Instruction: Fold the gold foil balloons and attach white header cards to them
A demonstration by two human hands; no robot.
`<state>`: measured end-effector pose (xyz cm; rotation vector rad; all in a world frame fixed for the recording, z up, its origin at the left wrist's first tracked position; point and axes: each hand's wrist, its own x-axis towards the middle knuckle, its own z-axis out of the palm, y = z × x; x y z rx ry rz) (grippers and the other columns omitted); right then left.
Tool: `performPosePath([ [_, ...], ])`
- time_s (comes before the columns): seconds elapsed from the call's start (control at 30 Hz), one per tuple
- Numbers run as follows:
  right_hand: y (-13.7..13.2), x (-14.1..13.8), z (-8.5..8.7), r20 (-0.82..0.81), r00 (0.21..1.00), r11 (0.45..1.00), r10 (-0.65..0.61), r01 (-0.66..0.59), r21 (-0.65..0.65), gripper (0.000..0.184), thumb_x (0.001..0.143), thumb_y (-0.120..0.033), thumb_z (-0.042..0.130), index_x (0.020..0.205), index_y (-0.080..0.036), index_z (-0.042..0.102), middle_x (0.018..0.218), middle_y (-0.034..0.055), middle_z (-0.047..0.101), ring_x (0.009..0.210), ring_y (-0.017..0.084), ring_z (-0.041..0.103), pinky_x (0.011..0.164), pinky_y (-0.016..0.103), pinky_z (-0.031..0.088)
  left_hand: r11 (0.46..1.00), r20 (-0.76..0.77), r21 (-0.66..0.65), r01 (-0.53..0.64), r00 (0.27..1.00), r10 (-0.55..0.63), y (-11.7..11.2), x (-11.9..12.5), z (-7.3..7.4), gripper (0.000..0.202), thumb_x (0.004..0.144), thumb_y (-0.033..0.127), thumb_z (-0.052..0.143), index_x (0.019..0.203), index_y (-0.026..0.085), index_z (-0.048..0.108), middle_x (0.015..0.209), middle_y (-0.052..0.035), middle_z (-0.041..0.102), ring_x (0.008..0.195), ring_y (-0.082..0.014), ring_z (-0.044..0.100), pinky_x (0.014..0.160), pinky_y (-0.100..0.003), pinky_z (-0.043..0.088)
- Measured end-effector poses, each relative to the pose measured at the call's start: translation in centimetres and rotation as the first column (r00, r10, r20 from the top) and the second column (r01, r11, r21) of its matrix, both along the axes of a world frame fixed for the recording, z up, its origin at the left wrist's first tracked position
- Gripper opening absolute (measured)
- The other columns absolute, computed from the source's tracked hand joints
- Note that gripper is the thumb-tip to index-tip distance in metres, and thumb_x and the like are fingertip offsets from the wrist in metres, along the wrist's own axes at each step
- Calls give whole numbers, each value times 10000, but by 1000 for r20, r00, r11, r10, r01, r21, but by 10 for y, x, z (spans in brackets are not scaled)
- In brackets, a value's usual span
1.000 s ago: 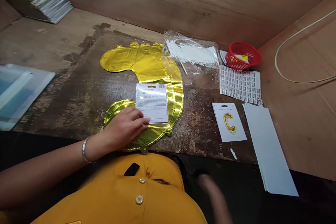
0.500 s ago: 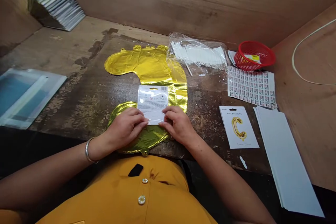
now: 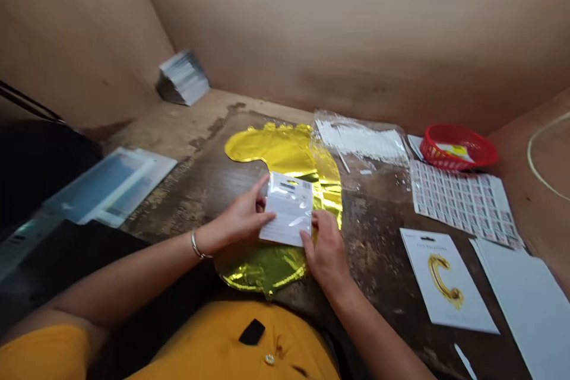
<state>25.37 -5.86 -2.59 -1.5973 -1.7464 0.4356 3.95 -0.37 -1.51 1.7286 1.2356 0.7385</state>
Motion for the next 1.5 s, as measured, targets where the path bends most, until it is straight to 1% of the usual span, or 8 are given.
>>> performPosePath([
  [0.13,6,6,20,-372,927,962,33,-131,-241,436,795,-473,642,1114,-176,627,981,107,676,820,242,631,786,407,539,996,330,-85,0,944,28,2,-2,0,715,854,136,580,1491,178,259,840,-5,630,768,-129,642,735,-262,529],
  [0.23,14,0,34,-572,820,898,-6,-247,-364,448,753,-559,679,969,-167,690,901,103,713,701,220,630,579,324,541,987,134,146,-62,990,42,-9,-12,8,643,911,198,545,1492,194,268,1028,-93,662,941,-197,657,838,-367,538],
  [0.47,32,-49,35,-732,681,873,-8,-353,-338,476,696,-613,721,836,-158,708,653,36,664,473,138,545,431,273,489,489,-521,766,418,848,91,-23,-31,15,353,925,244,513,1257,136,570,1188,-141,661,982,-258,637,848,-394,533],
  [0.7,32,-64,9,-595,797,875,107,-359,-323,486,813,-599,608,1032,-177,711,864,98,741,681,207,668,652,351,566,602,-568,659,452,823,3,42,-83,9,355,889,260,581,1215,119,600,1188,-152,669,1189,-281,577,1011,-432,468],
  [0.83,32,-62,7,-578,805,875,133,-369,-312,421,851,-544,589,1006,-169,703,885,92,734,689,187,655,661,326,559,708,-600,508,491,791,-118,57,-74,3,893,724,523,750,1450,152,387,1527,-209,340,1422,-392,282,1118,-597,274],
  [0.97,32,-58,7,-581,807,885,111,-346,-311,390,847,-524,605,995,-177,706,870,87,733,704,193,660,666,327,564,668,-646,432,606,725,-239,69,-49,-9,633,812,491,682,1330,159,535,1407,-191,516,1317,-350,468,1110,-544,323],
  [1.23,30,-60,-2,-545,831,904,115,-316,-290,406,823,-577,599,927,-206,728,804,101,733,689,243,669,636,359,564,721,-749,434,540,661,-44,87,-73,-11,136,921,139,493,902,137,628,858,-105,707,773,-203,696,726,-304,567],
  [1.5,30,-60,-7,-509,848,882,147,-345,-321,405,849,-564,566,939,-204,729,814,103,739,722,245,683,657,337,557,912,-794,410,17,499,348,179,-169,-1,249,959,288,542,1131,116,599,1084,-108,643,937,-201,645,821,-389,551],
])
